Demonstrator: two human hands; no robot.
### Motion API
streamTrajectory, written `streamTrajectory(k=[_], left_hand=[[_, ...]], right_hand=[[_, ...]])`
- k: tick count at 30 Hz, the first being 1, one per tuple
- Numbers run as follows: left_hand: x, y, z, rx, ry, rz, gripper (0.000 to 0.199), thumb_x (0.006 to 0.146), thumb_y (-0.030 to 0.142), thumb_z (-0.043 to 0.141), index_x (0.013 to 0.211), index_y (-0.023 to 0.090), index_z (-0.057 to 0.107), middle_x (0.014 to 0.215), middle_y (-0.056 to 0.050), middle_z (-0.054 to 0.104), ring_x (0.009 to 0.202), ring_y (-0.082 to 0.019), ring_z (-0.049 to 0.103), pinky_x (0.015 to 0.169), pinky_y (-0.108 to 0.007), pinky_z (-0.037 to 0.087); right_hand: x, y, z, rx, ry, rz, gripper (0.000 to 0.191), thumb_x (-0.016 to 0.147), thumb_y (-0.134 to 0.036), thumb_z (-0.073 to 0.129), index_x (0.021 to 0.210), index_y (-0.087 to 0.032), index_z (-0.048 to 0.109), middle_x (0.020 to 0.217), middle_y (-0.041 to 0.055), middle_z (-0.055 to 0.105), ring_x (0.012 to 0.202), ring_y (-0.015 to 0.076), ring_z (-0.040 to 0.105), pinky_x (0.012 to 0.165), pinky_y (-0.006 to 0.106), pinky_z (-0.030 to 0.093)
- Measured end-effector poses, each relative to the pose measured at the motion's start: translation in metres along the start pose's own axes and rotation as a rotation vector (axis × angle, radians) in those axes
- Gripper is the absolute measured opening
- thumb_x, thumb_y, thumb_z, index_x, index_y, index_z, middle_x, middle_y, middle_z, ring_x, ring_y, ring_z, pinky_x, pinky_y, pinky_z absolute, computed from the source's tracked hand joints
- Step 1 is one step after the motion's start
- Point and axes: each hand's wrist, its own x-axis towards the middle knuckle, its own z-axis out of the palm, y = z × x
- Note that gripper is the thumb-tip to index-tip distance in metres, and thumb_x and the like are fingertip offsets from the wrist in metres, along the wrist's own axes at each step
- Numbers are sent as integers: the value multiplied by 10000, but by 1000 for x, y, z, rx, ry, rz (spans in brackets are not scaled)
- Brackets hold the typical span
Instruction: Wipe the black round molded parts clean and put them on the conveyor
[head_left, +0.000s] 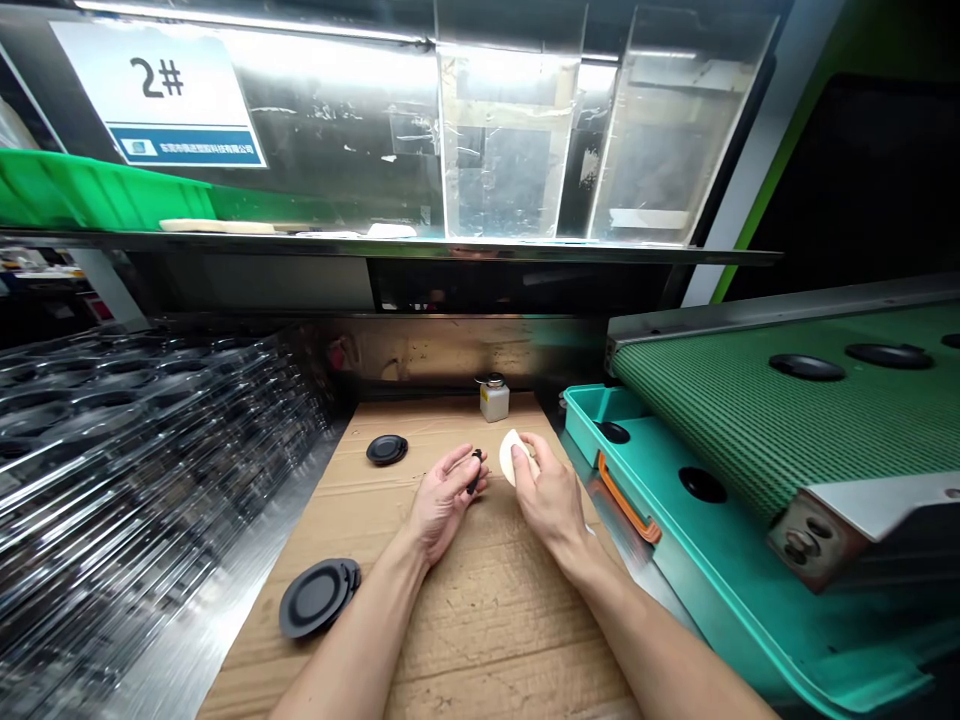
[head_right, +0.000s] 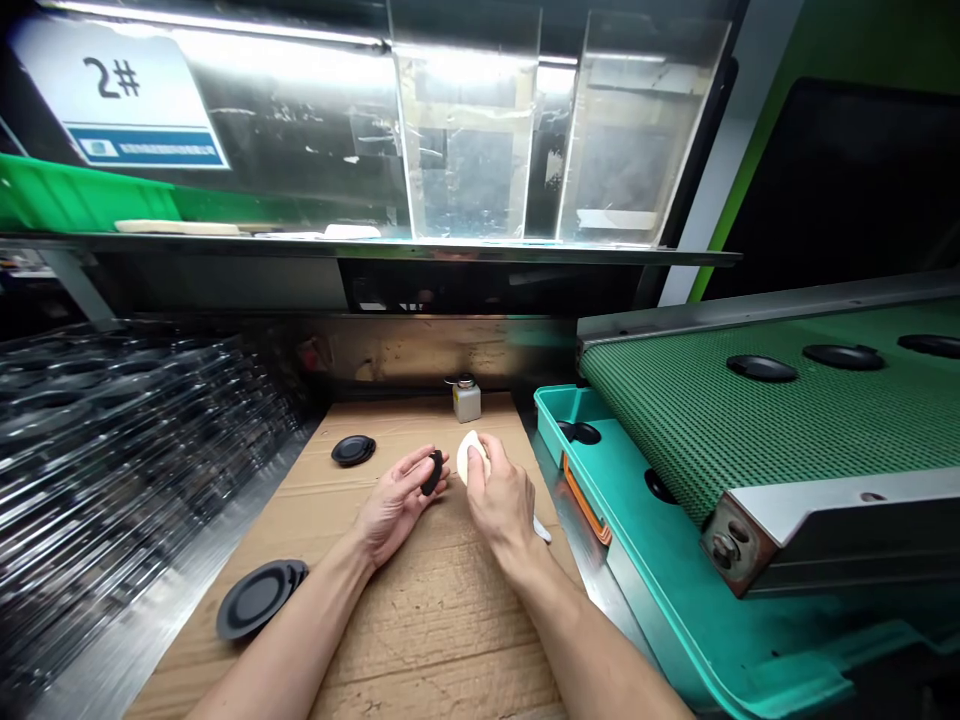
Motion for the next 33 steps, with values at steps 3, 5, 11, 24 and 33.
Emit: streamTrajectory(k=[3, 5, 11, 24, 33], left_hand=[[3, -5, -5, 281, 24, 215, 736, 608, 96, 810, 1273, 204, 513, 1219, -124, 616, 1132, -209, 579, 1007, -322, 424], [5, -9, -8, 490, -2, 319, 844, 600, 141, 820, 1347, 229, 437, 1259, -112, 591, 1183, -218, 543, 1060, -365, 376], [1, -13, -6, 848, -105, 486, 838, 692, 175, 719, 1424, 259, 319, 1282, -77, 566, 1184, -204, 534, 1054, -378, 380], [-1, -16, -5, 1178, -156, 624, 904, 733, 164, 639, 1491, 279, 160, 1327, -79, 525, 1246, -212, 466, 1072, -389, 344], [12, 0, -29, 1204, 195, 698, 712, 793, 295, 622, 1430, 176, 328, 1386, -134, 475, 1287, -250, 442, 1082, -405, 344]], right_hand=[[2, 0, -5, 32, 38, 3, 368, 934, -448, 379, 1193, -256, 556, 1014, 53, 702, 910, 208, 654, 766, 275, 454], [4, -1, -7, 77, 36, -14, 372, 932, -450, 384, 1196, -247, 551, 1039, 52, 695, 911, 203, 653, 751, 268, 459], [3, 2, -4, 113, -141, -142, 302, 914, -440, 441, 1150, -308, 573, 954, -8, 707, 837, 175, 663, 709, 243, 465], [8, 11, -3, -76, -96, -58, 293, 898, -430, 457, 1097, -287, 618, 922, 26, 717, 848, 195, 658, 685, 256, 434], [2, 1, -7, 42, -453, -158, 281, 866, -449, 499, 949, -232, 656, 813, 12, 700, 721, 151, 617, 621, 227, 392]])
